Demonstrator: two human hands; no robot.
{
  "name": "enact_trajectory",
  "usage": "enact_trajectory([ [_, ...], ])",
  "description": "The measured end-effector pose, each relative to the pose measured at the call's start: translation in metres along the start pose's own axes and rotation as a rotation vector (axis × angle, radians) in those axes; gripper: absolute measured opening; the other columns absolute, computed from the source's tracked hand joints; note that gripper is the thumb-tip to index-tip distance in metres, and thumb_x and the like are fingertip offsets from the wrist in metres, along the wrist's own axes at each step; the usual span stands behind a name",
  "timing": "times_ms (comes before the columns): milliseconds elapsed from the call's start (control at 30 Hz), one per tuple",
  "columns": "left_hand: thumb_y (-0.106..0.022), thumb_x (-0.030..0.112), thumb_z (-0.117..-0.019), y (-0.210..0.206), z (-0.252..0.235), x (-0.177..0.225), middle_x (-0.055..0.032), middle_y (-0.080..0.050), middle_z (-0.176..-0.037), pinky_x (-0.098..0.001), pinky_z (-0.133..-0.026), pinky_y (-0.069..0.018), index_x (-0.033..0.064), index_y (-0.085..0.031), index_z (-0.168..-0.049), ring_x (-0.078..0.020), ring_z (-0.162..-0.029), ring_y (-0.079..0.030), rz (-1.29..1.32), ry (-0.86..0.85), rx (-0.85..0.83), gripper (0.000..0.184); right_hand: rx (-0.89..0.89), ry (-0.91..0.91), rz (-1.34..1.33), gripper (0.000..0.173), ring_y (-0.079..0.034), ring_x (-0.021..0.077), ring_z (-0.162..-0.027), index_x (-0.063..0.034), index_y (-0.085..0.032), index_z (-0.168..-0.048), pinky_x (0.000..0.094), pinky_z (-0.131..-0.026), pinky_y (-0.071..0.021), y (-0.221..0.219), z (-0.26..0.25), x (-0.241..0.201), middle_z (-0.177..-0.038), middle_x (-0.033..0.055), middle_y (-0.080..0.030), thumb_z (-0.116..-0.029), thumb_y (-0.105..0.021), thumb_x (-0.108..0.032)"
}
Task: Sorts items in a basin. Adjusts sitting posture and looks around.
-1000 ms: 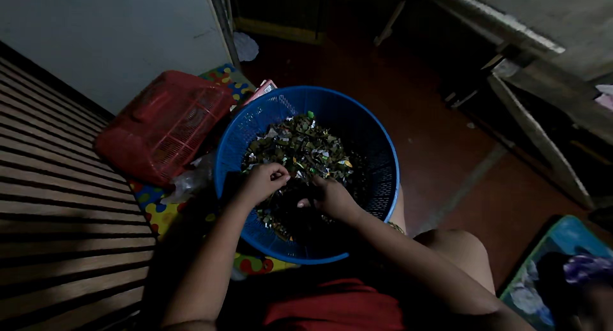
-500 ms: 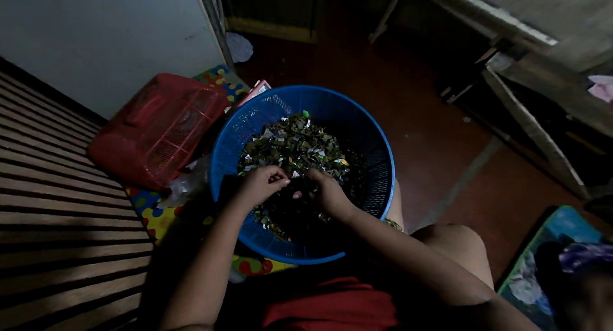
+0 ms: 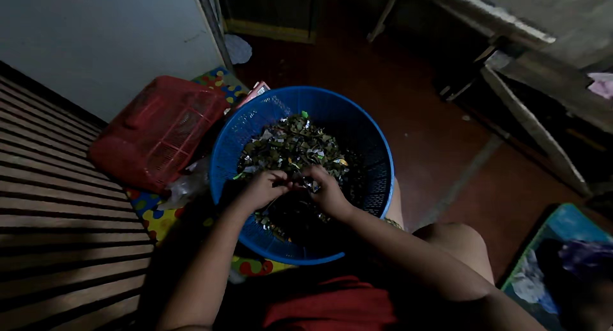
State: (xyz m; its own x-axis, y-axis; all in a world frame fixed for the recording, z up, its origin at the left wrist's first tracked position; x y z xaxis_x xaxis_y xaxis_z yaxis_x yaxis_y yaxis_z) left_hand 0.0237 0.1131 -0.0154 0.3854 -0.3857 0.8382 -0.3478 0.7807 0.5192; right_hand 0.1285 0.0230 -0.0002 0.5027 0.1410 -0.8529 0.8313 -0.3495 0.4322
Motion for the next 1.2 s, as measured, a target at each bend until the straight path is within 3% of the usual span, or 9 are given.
enact_trajectory([
  [167, -0.069, 0.012, -0.0967, 0.001, 0.001, -0.002, -0.0090, -0.070, -0.106, -0.0324, -0.090, -0.0553, 0.0009, -0.071, -0.111, -0.0114, -0.094, -0.066, -0.023, 0.036, -0.019, 0.019, 0.086, -0.060, 0.007, 0.023, -0.065, 0.0249, -0.109, -0.0006, -0.071, -0.109, 0.0421, -0.095, -0.0543, 0.014, 0.001, 0.000, -0.112, 0.0157, -0.068, -0.0899, -0.074, -0.013],
  [267, -0.069, 0.016, -0.0979, 0.002, 0.000, -0.002, -0.0046, -0.071, -0.093, -0.0254, -0.080, -0.0569, 0.0032, -0.072, -0.105, -0.0059, -0.081, -0.067, -0.034, -0.008, -0.003, 0.015, 0.215, -0.200, -0.051, 0.023, -0.066, 0.0191, -0.093, -0.0027, -0.067, -0.111, 0.0376, -0.081, -0.0565, 0.035, -0.001, 0.017, -0.105, 0.0118, -0.068, -0.0909, -0.074, -0.012],
  [333, -0.070, 0.017, -0.0976, 0.002, -0.001, -0.003, -0.0025, -0.071, -0.092, -0.0235, -0.080, -0.0565, 0.0048, -0.073, -0.104, -0.0038, -0.081, -0.066, -0.025, -0.019, 0.003, 0.014, 0.256, -0.254, -0.123, 0.025, -0.066, 0.0157, -0.088, -0.0035, -0.065, -0.113, 0.0345, -0.078, -0.0569, 0.042, -0.001, 0.024, -0.103, 0.0099, -0.067, -0.0911, -0.074, -0.011],
  [500, -0.073, 0.029, -0.0962, 0.005, -0.001, -0.006, -0.0098, -0.072, -0.105, -0.0362, -0.087, -0.0574, 0.0038, -0.070, -0.118, -0.0157, -0.094, -0.069, -0.068, 0.035, 0.014, 0.034, 0.249, -0.220, -0.170, 0.024, -0.066, 0.0135, -0.087, -0.0041, -0.064, -0.112, 0.0320, -0.077, -0.0577, 0.033, 0.002, 0.018, -0.102, 0.0087, -0.067, -0.0913, -0.074, -0.011],
  [700, -0.067, 0.021, -0.1006, 0.011, -0.001, -0.006, -0.0050, -0.072, -0.091, -0.0309, -0.083, -0.0567, 0.0048, -0.074, -0.103, -0.0086, -0.083, -0.068, -0.103, 0.025, 0.065, 0.018, 0.276, -0.268, -0.196, 0.026, -0.067, 0.0120, -0.084, -0.0047, -0.064, -0.113, 0.0307, -0.074, -0.0574, 0.037, 0.003, 0.021, -0.101, 0.0071, -0.068, -0.0907, -0.074, -0.011],
  [867, -0.077, 0.027, -0.0932, 0.011, -0.002, -0.007, -0.0068, -0.072, -0.106, -0.0329, -0.081, -0.0586, 0.0067, -0.069, -0.120, -0.0130, -0.090, -0.069, -0.034, -0.007, 0.071, 0.034, 0.314, -0.311, -0.293, 0.025, -0.065, 0.0096, -0.077, -0.0064, -0.061, -0.111, 0.0269, -0.067, -0.0557, 0.040, 0.004, 0.027, -0.096, 0.0046, -0.068, -0.0905, -0.074, -0.007],
  [967, -0.075, 0.025, -0.0950, 0.005, -0.002, -0.008, -0.0084, -0.072, -0.105, -0.0354, -0.086, -0.0581, 0.0052, -0.072, -0.116, -0.0150, -0.092, -0.070, -0.073, 0.035, 0.006, 0.029, 0.306, -0.290, -0.303, 0.025, -0.065, 0.0098, -0.078, -0.0064, -0.061, -0.111, 0.0278, -0.068, -0.0562, 0.038, 0.003, 0.024, -0.096, 0.0042, -0.068, -0.0901, -0.074, -0.006],
  [1100, -0.068, 0.016, -0.1000, 0.017, 0.002, -0.002, -0.0087, -0.074, -0.094, -0.0354, -0.083, -0.0598, 0.0017, -0.073, -0.106, -0.0143, -0.083, -0.071, -0.060, 0.064, 0.117, 0.017, 0.280, -0.333, -0.261, 0.028, -0.066, 0.0110, -0.079, -0.0067, -0.061, -0.115, 0.0290, -0.069, -0.0563, 0.036, 0.003, 0.031, -0.098, 0.0054, -0.068, -0.0906, -0.075, -0.009],
  [1200, -0.067, 0.017, -0.1009, 0.029, 0.003, -0.006, -0.0084, -0.074, -0.093, -0.0357, -0.080, -0.0601, 0.0025, -0.072, -0.107, -0.0148, -0.081, -0.071, -0.060, 0.102, 0.217, 0.017, 0.057, -0.414, 0.001, 0.050, -0.066, 0.0259, -0.101, -0.0043, -0.058, -0.129, 0.0448, -0.087, -0.0565, 0.029, 0.002, 0.039, -0.113, 0.0151, -0.066, -0.0908, -0.078, -0.031],
])
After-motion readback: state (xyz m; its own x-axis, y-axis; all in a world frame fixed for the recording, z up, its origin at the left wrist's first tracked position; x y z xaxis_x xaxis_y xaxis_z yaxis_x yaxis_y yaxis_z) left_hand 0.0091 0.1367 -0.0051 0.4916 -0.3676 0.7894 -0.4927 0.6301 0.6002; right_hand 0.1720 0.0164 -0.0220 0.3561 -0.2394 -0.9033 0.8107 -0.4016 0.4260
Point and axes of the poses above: each hand's wrist, its own z-axis away from the middle knuckle, its own y-axis out of the back of the hand, x = y × z, the point moved 10 cm from there along -z, towards the middle knuckle
